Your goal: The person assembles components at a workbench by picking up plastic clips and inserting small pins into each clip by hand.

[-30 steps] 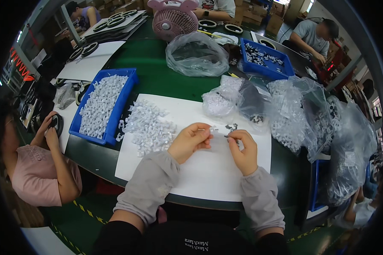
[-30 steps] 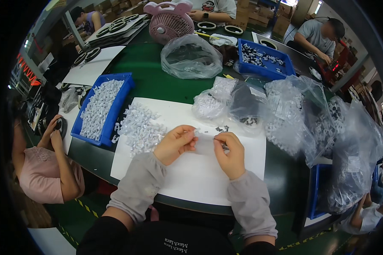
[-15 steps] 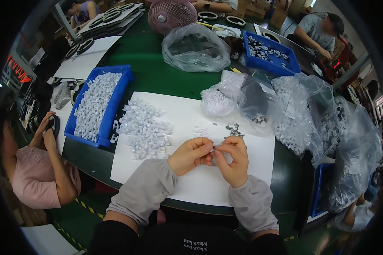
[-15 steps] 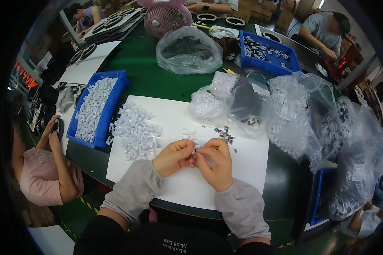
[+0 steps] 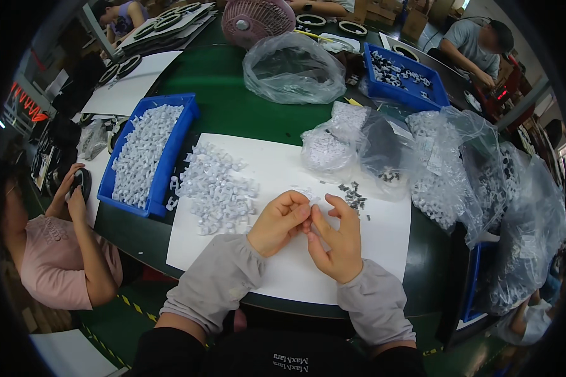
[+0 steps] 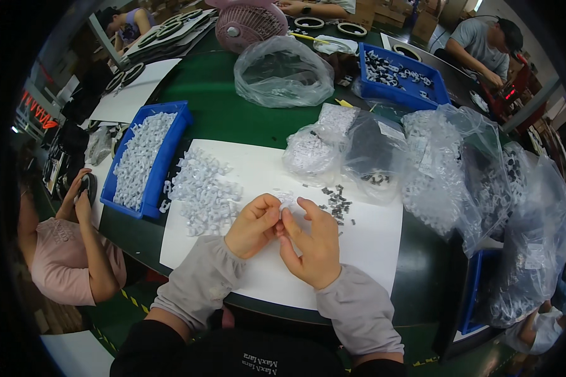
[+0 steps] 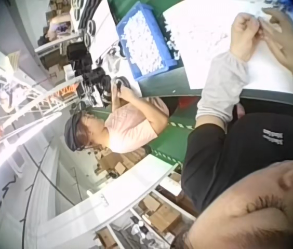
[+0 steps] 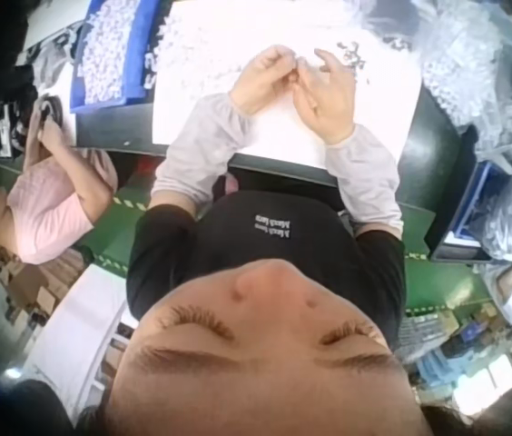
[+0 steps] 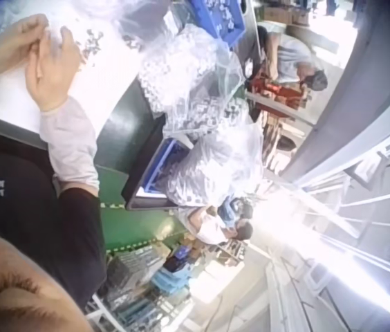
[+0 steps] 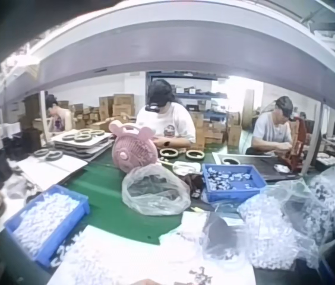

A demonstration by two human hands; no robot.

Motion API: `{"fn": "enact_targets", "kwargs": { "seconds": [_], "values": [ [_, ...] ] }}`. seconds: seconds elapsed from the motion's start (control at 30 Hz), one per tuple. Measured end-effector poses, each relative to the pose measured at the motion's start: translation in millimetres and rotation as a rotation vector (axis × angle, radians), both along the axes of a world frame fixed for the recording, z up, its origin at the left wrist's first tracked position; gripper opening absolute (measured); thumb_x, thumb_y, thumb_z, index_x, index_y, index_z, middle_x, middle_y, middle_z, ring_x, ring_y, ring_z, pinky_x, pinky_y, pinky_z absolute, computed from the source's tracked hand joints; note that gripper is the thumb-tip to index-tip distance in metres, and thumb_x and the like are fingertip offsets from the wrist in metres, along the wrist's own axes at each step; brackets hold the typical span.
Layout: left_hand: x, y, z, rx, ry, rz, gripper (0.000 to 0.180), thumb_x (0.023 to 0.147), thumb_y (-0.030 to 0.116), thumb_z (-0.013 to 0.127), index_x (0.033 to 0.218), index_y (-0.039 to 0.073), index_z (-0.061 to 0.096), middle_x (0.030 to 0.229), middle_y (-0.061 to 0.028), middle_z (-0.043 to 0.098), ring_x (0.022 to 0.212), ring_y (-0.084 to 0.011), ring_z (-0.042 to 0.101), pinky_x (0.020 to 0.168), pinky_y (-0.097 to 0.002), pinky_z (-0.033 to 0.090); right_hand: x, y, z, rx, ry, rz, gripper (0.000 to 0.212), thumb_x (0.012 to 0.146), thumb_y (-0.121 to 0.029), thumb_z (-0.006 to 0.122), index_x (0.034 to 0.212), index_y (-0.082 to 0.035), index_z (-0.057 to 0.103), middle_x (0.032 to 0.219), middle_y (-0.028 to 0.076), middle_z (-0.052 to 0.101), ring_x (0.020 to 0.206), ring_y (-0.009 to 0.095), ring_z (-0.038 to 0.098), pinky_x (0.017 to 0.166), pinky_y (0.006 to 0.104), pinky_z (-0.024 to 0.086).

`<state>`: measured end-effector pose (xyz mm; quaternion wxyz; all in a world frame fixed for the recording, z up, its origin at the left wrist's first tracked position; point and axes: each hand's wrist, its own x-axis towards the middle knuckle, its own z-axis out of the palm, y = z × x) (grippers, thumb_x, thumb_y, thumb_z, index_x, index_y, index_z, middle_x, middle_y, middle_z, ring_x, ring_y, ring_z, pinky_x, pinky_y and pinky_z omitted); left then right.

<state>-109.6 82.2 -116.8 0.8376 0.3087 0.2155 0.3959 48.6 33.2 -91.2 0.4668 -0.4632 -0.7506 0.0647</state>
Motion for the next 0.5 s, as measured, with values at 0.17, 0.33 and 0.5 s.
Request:
{"fn": "enact_targets", "kwargs": {
  "seconds": [0.17,0.33,0.5],
  "values": [
    [-3.6,3.9,7.0,0.137,0.146,0.047,0.021,0.09,0.016,0.06,0.106,0.007,0.05,0.089,-0.0023,0.056,0.077,-0.013,0.054,0.072,-0.0271,0.047,0.2,1.2,-5.0,-0.111,0.072,0.067,0.054,0.066,0.001,0.059,0.119,-0.006,0.059,0.126,0.019,0.046,0.093,0.032,0.051,0.083,0.0386,0.044],
    [-8.4,6.3,10.0,0.212,0.146,0.012,0.019,0.09,0.01,0.059,0.105,0.004,0.05,0.085,-0.0025,0.056,0.076,-0.0107,0.054,0.069,-0.0248,0.046,6.5,9.1,-2.1,-0.227,0.184,0.213,0.051,0.068,0.005,0.056,0.118,-0.006,0.06,0.122,0.018,0.048,0.089,0.027,0.054,0.077,0.0343,0.046],
    [-11.9,13.8,6.4,0.223,0.021,0.014,0.03,0.091,0.025,0.059,0.107,0.004,0.046,0.085,-0.001,0.047,0.072,-0.0114,0.044,0.066,-0.0268,0.038,26.4,30.7,-11.5,-0.332,0.237,-0.089,0.018,0.072,-0.002,0.066,0.09,-0.005,0.067,0.091,0.007,0.062,0.083,0.021,0.055,0.073,0.0337,0.044]
  ]
}}
